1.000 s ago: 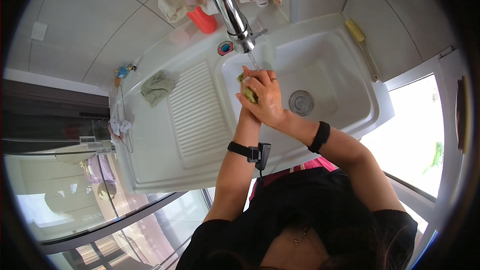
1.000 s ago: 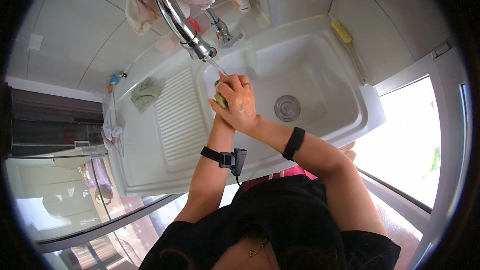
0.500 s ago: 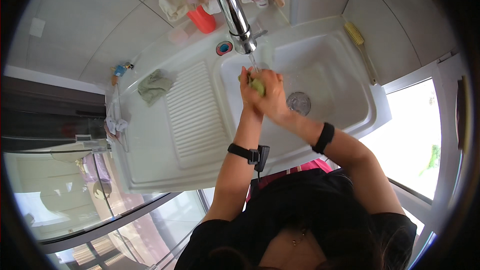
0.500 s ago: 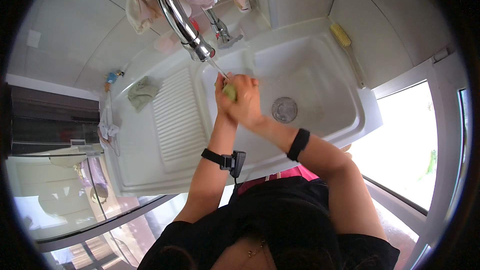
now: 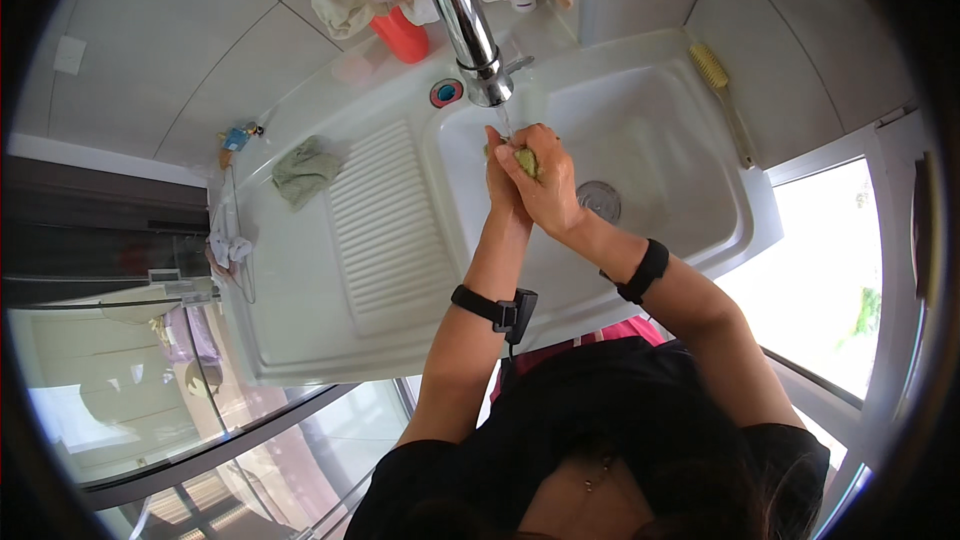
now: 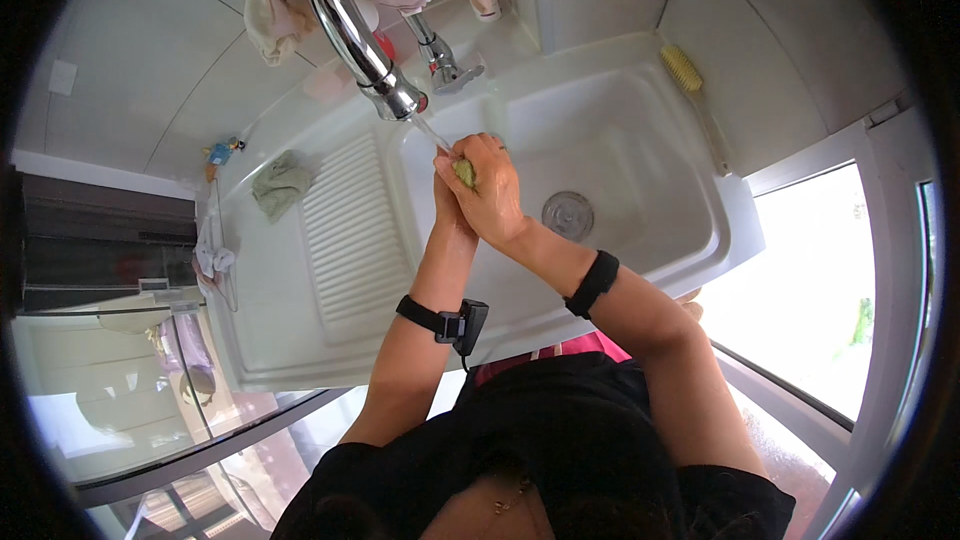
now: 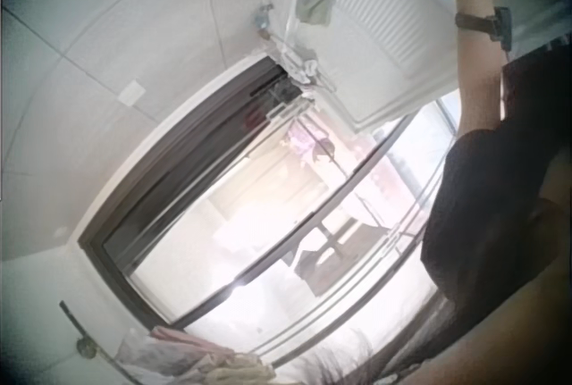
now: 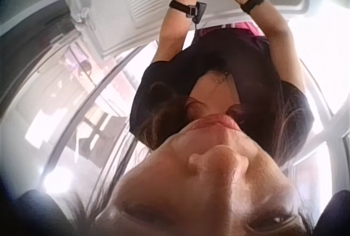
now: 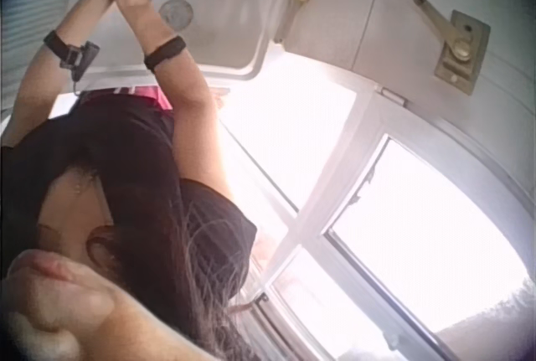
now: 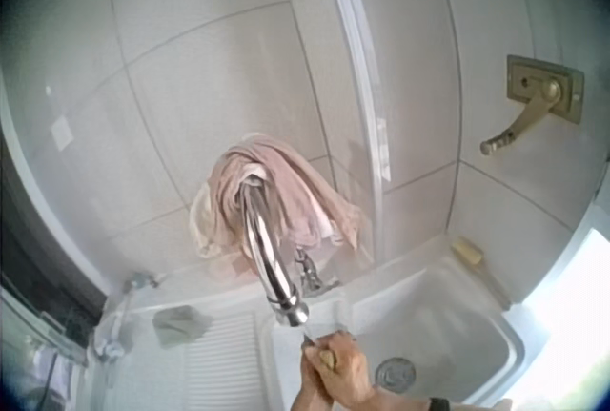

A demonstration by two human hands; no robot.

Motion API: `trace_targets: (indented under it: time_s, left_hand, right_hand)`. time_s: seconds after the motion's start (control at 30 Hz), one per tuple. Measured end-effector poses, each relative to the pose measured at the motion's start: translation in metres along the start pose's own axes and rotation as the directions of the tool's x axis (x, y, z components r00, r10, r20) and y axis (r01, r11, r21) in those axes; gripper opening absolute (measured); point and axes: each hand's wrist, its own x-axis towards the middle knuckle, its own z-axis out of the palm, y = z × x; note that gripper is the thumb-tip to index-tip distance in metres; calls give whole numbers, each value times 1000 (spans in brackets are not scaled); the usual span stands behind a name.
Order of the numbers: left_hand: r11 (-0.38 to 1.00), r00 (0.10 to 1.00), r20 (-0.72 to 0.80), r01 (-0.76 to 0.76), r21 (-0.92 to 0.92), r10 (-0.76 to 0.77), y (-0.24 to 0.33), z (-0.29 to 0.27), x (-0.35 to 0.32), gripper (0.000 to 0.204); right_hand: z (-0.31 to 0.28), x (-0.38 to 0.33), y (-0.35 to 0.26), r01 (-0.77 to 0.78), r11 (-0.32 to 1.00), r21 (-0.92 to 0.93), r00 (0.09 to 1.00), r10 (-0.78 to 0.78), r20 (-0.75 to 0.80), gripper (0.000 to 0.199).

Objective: Washing a cloth by hand in a sink and then hanging it to dry.

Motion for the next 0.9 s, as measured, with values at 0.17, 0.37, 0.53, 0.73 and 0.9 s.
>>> trace_targets:
  time_s: [0.17,0.37,0.53,0.73,0.9]
  left_hand:
    - [999,1000,-7,-10,50,11,-9,-24,6,34]
    - [989,966,-225,-108,105,130,-18,-36,8,27]
    - [960,780,-591,-43,276,205,-9,11,3,12]
    - [976,876,-443,-122,179,191,12,-2,7,19]
    - [1000,1000,-12,2,26,-2,7,-8,-10,26]
  right_hand:
    - [1,1,1,-130,991,20,991,130,20,13]
    - [7,2,3,-134,982,-130,990,140,34,18]
    - [3,24,19,-360,933,-15,933,360,16,20]
    - [10,1,42,-682,511,524,685,696,213,38]
    - [16,-12,-3,-28,963,-268,993,-3,-115,32]
